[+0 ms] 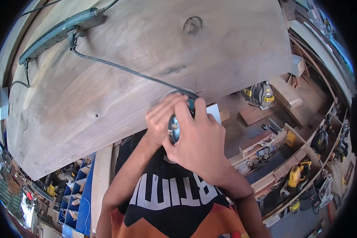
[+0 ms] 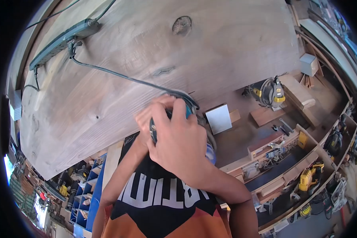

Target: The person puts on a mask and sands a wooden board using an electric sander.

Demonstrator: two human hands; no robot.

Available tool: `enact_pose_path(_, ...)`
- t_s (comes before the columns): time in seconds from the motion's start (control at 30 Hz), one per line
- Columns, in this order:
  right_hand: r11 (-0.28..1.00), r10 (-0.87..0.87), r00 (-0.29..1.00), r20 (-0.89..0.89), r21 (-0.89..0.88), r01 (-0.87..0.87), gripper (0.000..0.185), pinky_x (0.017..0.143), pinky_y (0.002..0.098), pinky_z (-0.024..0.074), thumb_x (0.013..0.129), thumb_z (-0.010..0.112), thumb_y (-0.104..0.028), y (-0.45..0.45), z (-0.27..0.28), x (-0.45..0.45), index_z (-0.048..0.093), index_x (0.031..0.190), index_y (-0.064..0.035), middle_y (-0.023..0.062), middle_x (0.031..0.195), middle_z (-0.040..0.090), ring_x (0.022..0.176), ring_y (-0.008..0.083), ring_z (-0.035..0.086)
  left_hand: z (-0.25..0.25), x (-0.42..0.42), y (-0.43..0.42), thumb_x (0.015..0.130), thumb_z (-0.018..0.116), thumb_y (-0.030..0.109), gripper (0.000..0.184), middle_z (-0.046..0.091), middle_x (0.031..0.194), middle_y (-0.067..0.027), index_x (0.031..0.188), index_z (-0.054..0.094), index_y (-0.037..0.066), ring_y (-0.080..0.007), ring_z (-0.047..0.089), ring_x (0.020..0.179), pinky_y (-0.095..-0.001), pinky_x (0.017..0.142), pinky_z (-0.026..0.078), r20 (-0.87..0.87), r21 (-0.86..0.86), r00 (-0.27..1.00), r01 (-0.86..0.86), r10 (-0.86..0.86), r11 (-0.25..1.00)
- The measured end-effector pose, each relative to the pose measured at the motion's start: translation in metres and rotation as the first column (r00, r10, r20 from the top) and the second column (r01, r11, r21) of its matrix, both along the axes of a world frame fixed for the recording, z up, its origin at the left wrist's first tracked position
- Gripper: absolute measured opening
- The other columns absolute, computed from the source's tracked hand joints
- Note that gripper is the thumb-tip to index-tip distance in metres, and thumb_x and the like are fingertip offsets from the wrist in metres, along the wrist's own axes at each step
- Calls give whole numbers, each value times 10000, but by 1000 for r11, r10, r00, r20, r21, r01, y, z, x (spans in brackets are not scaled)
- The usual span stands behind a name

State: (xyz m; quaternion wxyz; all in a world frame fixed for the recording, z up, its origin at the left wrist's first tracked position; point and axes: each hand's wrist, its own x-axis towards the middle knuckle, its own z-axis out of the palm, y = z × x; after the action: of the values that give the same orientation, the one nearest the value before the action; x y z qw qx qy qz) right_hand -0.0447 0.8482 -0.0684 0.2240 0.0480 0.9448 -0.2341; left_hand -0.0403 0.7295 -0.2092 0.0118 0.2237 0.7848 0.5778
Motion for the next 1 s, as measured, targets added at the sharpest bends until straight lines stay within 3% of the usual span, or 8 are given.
enact_pose_path(0.23, 999, 32, 997, -64, 28, -31, 530, 576, 463, 560, 716, 822, -261, -1, -5, -16, 576, 1148, -76, 176, 1042, 539, 766, 394, 688, 5, -21, 2, 793, 711, 143, 315, 762, 1101, -206, 1002, 731, -92, -400, 746, 1051, -487, 949, 605, -45, 6, 996, -71, 71, 997)
enact_pose_path(0.4, 999, 47, 999, -4, 26, -47, 554, 547, 434, 556, 712, 844, -256, -14, -2, 0, 570, 1167, -97, 173, 1066, 521, 796, 372, 686, -3, 3, -10, 760, 715, 174, 331, 767, 1096, -188, 978, 741, -73, -385, 750, 1049, -470, 940, 607, -48, -20, 995, -90, 89, 996)
enact_pose_path(0.53, 992, -99, 982, -158, 64, 111, 534, 622, 483, 570, 718, 829, -253, -13, -11, 1, 577, 1166, -110, 183, 1060, 549, 814, 428, 688, -11, -22, -7, 789, 695, 163, 304, 759, 1160, -182, 1006, 751, -43, -371, 737, 1106, -471, 962, 596, -148, 12, 989, 13, -11, 1000)
enact_pose_path(0.67, 956, -228, 939, -258, 123, 266, 511, 687, 549, 565, 738, 804, -238, 3, -16, -19, 586, 1186, -126, 195, 1055, 568, 825, 496, 676, -13, -69, 12, 743, 738, 158, 508, 725, 1213, -170, 1221, 693, -4, -377, 679, 1188, -474, 1031, 546, -183, 63, 965, 204, -189, 977)
enact_pose_path(0.77, 921, -229, 907, -355, 223, 320, 503, 708, 569, 559, 737, 805, -213, 13, -21, -34, 589, 1185, -138, 204, 1067, 571, 852, 503, 669, 12, -109, -9, 798, 757, 163, 597, 657, 1348, -187, 1364, 624, 28, -404, 606, 1282, -454, 1097, 495, -207, -108, 888, 396, -410, 912)
enact_pose_path(0.83, 890, -200, 887, -417, 302, 343, 514, 724, 566, 559, 725, 823, -195, 15, -22, -34, 590, 1181, -145, 211, 1084, 567, 891, 493, 661, -1, -131, -40, 812, 779, 151, 647, 603, 1414, -190, 1421, 582, 50, -402, 545, 1349, -446, 1138, 458, -330, -289, 841, 344, -430, 893)
enact_pose_path(0.93, 855, -158, 875, -457, 379, 353, 553, 753, 552, 560, 701, 863, -173, 4, -25, -20, 592, 1183, -158, 222, 1108, 556, 964, 477, 639, -20, -157, -62, 892, 770, 289, 494, 673, 1301, -197, 1328, 665, 83, -381, 634, 1232, -452, 1018, 536, -453, -379, 844, 108, -287, 919)
enact_pose_path(1.0, 859, -166, 891, -422, 382, 341, 593, 772, 541, 559, 684, 887, -165, -9, -25, 0, 595, 1200, -171, 225, 1118, 547, 1010, 467, 619, 1, -166, -55, 935, 723, 394, 424, 714, 1195, -188, 1241, 714, 100, -362, 683, 1125, -461, 909, 568, -234, -618, 900, 153, -367, 771)
